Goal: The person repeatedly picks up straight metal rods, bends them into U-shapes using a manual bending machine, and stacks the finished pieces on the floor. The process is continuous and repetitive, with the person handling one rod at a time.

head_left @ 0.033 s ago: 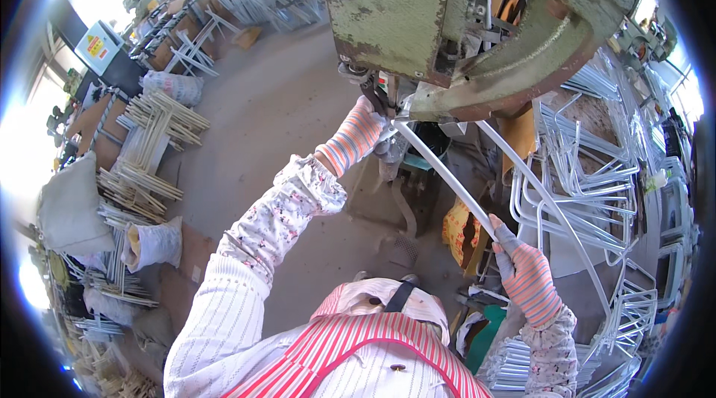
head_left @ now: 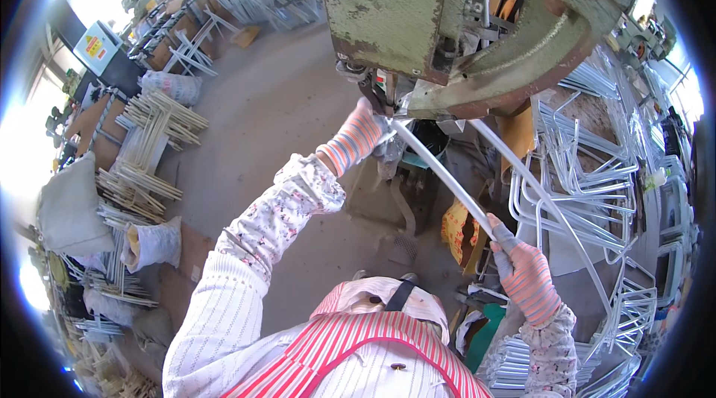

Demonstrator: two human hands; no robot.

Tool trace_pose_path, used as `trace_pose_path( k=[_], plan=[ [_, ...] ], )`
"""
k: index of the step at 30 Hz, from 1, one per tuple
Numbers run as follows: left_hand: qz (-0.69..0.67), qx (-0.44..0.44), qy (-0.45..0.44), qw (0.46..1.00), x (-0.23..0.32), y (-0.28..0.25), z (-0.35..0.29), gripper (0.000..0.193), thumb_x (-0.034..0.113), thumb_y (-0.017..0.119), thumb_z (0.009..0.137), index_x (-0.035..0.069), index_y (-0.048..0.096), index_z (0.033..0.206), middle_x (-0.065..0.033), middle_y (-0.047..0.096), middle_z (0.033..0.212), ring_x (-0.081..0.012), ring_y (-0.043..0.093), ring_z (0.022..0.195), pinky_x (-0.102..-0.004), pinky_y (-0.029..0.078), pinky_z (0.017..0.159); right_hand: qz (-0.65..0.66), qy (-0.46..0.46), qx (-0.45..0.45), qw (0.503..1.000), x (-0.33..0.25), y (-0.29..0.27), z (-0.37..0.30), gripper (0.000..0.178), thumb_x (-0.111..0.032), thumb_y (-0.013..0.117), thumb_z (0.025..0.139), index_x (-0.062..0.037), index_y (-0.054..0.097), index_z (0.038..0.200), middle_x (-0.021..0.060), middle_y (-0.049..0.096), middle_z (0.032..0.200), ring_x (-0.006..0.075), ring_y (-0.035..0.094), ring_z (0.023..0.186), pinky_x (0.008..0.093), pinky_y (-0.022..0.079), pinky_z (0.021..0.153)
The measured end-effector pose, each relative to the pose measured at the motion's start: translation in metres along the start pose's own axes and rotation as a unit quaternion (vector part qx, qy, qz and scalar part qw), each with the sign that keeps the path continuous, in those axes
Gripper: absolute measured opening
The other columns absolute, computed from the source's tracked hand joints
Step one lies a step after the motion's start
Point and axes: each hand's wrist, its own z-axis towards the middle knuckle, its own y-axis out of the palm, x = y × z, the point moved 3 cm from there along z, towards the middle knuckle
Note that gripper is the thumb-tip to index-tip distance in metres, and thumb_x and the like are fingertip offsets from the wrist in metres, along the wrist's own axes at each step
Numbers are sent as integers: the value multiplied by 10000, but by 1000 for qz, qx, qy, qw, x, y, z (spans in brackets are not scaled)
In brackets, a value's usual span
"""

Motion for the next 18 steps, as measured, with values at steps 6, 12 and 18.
trace_pose_path(
  k=[6, 12, 18],
  plan=[
    [-3, -25, -55, 998, -11, -6, 6, 159, 193, 464, 945, 36, 479, 924, -112, 504, 599, -246, 517, 441, -413, 458, 430, -26, -43, 19, 999, 6, 10, -5, 538, -116, 560, 881, -245, 431, 1387, 166, 621, 741, 353, 603, 629, 423, 474, 567],
    [422, 204, 472, 747, 59, 22, -111, 242, 29, 590, 721, 74, 540, 953, -128, 575, 926, -326, 571, 820, -438, 458, 690, -118, -53, 14, 992, 18, 17, -3, 588, -139, 539, 888, -252, 349, 1433, 152, 605, 716, 352, 609, 627, 438, 476, 557],
    [629, -149, 363, 671, 54, 122, -113, 173, 303, 657, 679, 154, 614, 756, -9, 596, 750, -203, 598, 783, -370, 435, 725, -131, -36, -9, 991, 16, 25, -2, 597, -128, 539, 889, -236, 338, 1441, 197, 620, 765, 388, 612, 689, 461, 474, 601]
  ],
)
